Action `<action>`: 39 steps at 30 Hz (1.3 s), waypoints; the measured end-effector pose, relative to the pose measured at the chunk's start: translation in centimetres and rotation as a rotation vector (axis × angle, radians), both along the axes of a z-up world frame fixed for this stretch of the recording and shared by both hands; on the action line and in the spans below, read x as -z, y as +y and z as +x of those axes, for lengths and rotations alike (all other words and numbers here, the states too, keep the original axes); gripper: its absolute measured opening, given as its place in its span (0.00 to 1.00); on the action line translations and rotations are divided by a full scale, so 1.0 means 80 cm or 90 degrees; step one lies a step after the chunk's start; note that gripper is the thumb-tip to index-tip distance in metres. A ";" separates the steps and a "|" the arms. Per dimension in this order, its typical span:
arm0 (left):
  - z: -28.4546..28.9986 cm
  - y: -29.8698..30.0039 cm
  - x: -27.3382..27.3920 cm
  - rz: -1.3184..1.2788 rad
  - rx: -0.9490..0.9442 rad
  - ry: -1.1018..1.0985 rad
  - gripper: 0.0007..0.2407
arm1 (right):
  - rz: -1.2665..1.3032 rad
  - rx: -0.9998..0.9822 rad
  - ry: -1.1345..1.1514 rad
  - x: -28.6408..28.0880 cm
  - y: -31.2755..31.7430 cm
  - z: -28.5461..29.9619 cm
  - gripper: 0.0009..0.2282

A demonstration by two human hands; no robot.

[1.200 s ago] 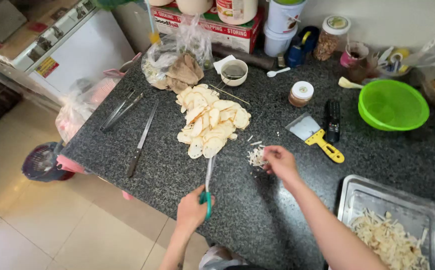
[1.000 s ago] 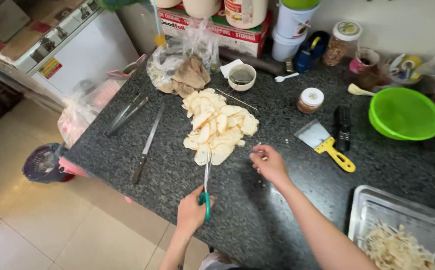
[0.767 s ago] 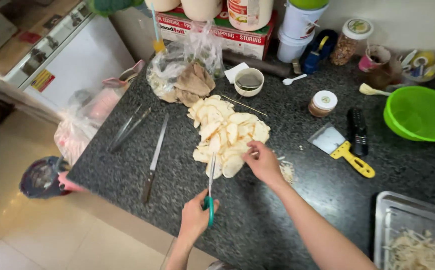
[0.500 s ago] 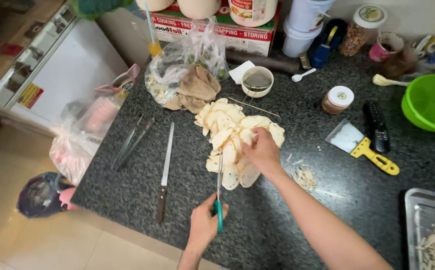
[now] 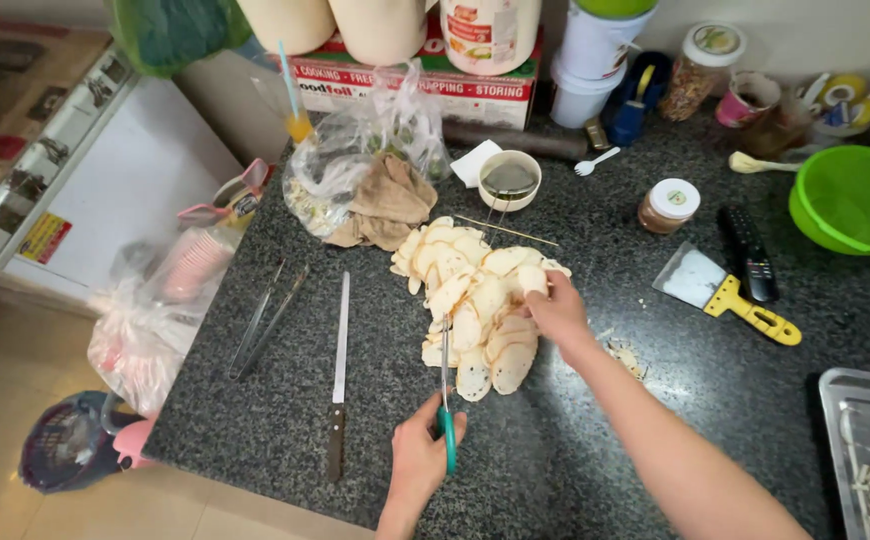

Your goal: Shredding thin bread slices into smaller pieces using scissors.

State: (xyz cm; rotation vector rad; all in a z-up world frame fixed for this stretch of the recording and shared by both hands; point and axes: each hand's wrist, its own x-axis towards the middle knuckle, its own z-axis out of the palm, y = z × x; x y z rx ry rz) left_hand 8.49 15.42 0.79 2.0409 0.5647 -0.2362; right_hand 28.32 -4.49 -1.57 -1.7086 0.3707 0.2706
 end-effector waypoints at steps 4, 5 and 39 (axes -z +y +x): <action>-0.006 -0.015 -0.008 -0.007 0.002 -0.006 0.22 | 0.237 0.012 0.070 -0.047 -0.045 -0.023 0.18; -0.007 -0.022 -0.005 0.000 0.008 -0.006 0.23 | 0.275 0.012 0.074 -0.051 -0.060 -0.028 0.10; -0.060 -0.351 -0.077 0.125 0.115 -0.044 0.21 | 0.153 -0.181 0.065 -0.089 -0.346 -0.146 0.08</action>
